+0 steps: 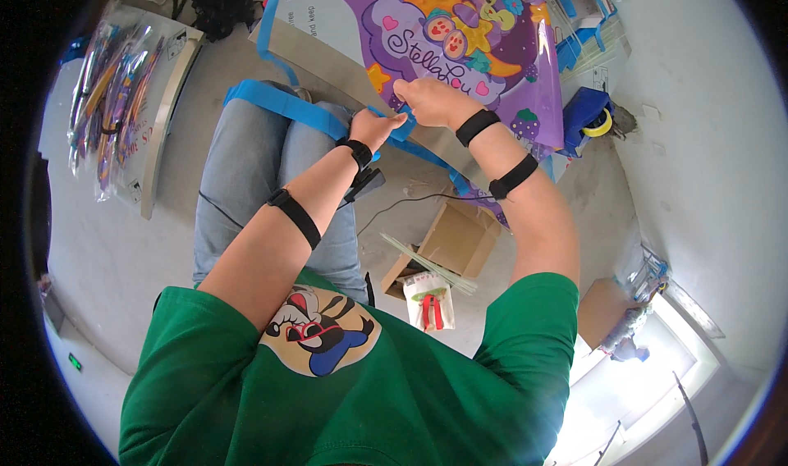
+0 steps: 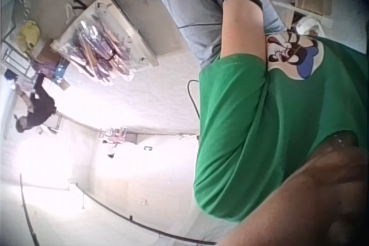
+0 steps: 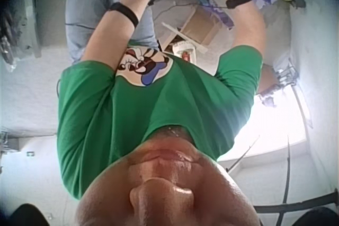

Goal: Assembling a colorful kite by attaching the frame and ribbons.

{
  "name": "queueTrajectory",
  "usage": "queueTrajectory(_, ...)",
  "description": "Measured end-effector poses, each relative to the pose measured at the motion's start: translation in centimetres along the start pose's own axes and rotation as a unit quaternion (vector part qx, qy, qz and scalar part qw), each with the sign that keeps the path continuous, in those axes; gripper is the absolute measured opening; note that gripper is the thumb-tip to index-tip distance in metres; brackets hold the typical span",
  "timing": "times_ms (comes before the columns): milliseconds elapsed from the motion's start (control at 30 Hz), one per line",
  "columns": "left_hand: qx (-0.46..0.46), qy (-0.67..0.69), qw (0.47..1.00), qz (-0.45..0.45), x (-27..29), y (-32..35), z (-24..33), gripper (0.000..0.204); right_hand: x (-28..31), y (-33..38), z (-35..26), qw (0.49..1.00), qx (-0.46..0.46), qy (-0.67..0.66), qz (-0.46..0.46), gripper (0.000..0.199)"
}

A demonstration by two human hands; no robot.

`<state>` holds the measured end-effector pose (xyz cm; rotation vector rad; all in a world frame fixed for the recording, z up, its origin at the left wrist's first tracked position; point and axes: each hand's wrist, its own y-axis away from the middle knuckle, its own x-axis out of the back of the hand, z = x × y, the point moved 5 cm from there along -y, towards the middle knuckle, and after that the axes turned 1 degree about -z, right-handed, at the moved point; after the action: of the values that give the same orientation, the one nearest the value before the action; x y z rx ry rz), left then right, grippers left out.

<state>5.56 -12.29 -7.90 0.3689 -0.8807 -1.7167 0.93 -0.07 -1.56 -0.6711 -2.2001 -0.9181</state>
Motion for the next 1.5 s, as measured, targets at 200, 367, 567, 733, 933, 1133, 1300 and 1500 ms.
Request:
queueTrajectory(200, 0.027, -0.031, 0.999, -0.013, -0.2, -0.3, -0.3, 0.048, -0.3, 0.0, -0.1, 1.000, -0.006, 0.024, 0.013, 0.028)
queueTrajectory(367, -0.005, -0.001, 1.000, -0.008, -0.4, -0.6, -0.7, 0.046, -0.4, 0.0, -0.4, 0.999, -0.011, 0.040, 0.016, 0.030)
queueTrajectory(567, 0.005, -0.016, 1.000, -0.017, -0.5, -0.7, -0.8, 0.046, 0.0, 0.1, -1.3, 0.996, -0.013, 0.076, 0.041, 0.029)
queueTrajectory(733, -0.014, -0.019, 1.000, -0.003, -0.6, -0.8, -1.0, 0.047, 0.1, -0.2, -1.5, 0.993, -0.020, 0.109, 0.048, 0.024)
queueTrajectory(933, -0.019, -0.031, 0.999, -0.005, -0.5, -0.9, -0.9, 0.049, 0.4, -0.4, -1.1, 0.988, -0.037, 0.128, 0.078, 0.009)
queueTrajectory(1133, -0.047, -0.018, 0.999, 0.018, -0.5, -0.7, -0.9, 0.052, 0.7, -0.8, -1.5, 0.977, -0.079, 0.175, 0.089, 0.010)
queueTrajectory(1300, -0.023, -0.035, 0.999, -0.014, -0.5, -0.8, -0.8, 0.053, 0.9, -0.9, -1.4, 0.968, -0.119, 0.206, 0.080, 0.016)
queueTrajectory(1500, -0.041, -0.025, 0.999, -0.009, -0.2, -0.8, -0.8, 0.051, 2.1, -0.4, -0.1, 0.968, -0.165, 0.184, 0.035, 0.047)
